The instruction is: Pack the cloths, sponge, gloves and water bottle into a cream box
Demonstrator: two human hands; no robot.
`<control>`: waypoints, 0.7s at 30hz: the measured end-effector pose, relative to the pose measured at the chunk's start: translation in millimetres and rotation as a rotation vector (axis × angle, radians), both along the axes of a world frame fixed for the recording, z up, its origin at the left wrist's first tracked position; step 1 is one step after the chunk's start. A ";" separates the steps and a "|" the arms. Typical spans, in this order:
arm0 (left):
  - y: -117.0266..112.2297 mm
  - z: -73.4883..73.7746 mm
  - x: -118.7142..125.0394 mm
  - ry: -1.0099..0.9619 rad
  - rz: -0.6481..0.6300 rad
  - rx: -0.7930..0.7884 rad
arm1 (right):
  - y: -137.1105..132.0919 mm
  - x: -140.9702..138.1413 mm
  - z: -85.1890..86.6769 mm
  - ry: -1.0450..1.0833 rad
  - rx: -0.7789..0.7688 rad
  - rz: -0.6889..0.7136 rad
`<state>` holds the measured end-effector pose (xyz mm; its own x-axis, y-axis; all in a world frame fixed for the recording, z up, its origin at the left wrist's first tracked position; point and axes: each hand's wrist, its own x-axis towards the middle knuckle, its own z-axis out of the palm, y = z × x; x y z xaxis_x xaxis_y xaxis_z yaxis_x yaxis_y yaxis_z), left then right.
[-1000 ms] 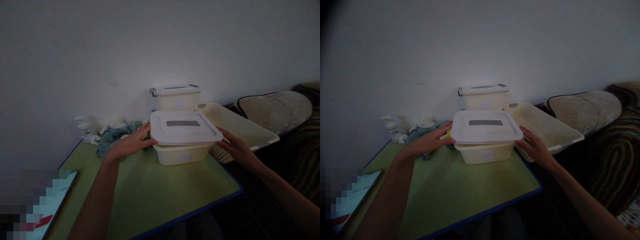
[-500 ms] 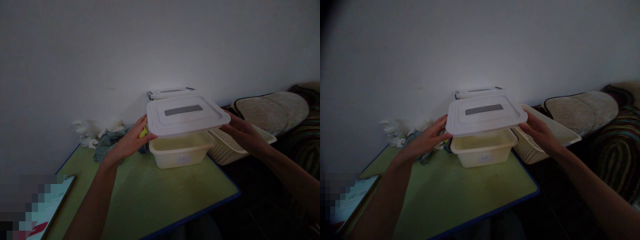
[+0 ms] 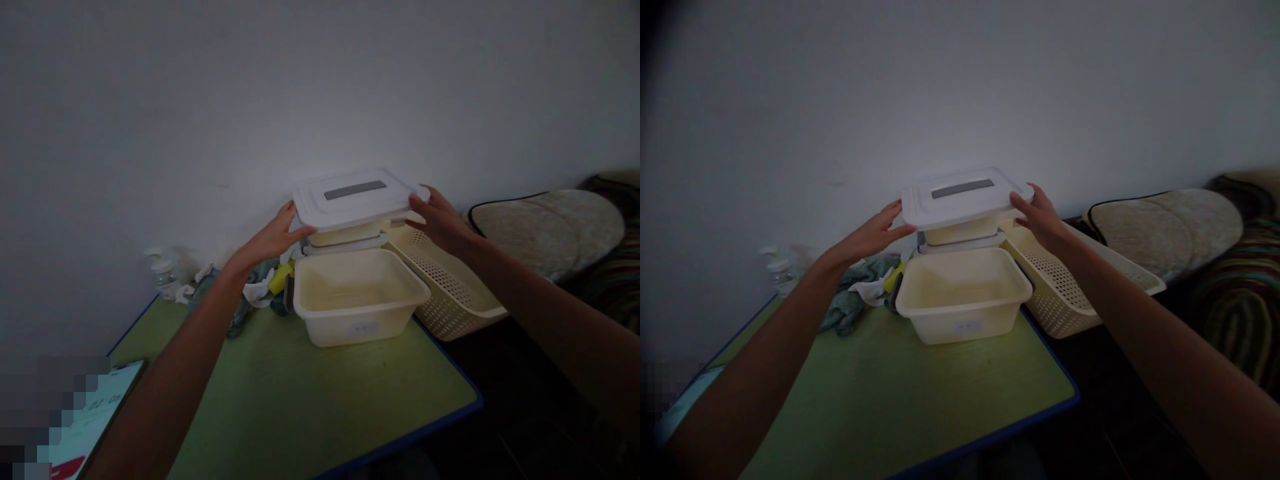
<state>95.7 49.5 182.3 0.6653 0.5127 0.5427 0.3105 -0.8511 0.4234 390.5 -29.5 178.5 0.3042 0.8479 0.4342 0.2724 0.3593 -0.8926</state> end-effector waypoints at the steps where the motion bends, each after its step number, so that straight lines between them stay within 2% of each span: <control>1: 8.0 -0.9 2.1 -0.005 -0.004 0.008 | 6.7 1.2 2.1 -0.008 -0.005 -0.001; 5: 30.1 -4.1 8.0 -0.033 -0.007 0.021 | 27.7 7.2 4.5 -0.047 -0.024 -0.026; 11: 37.0 -4.1 13.9 -0.132 -0.005 -0.050 | 47.9 12.0 -0.5 -0.110 -0.046 -0.087; 18: 49.5 -12.1 26.3 -0.215 0.175 -0.106 | 74.1 13.1 3.0 -0.164 -0.047 -0.196; 21: 56.9 -14.7 30.5 -0.227 0.208 -0.089 | 85.6 15.8 2.9 -0.191 -0.041 -0.231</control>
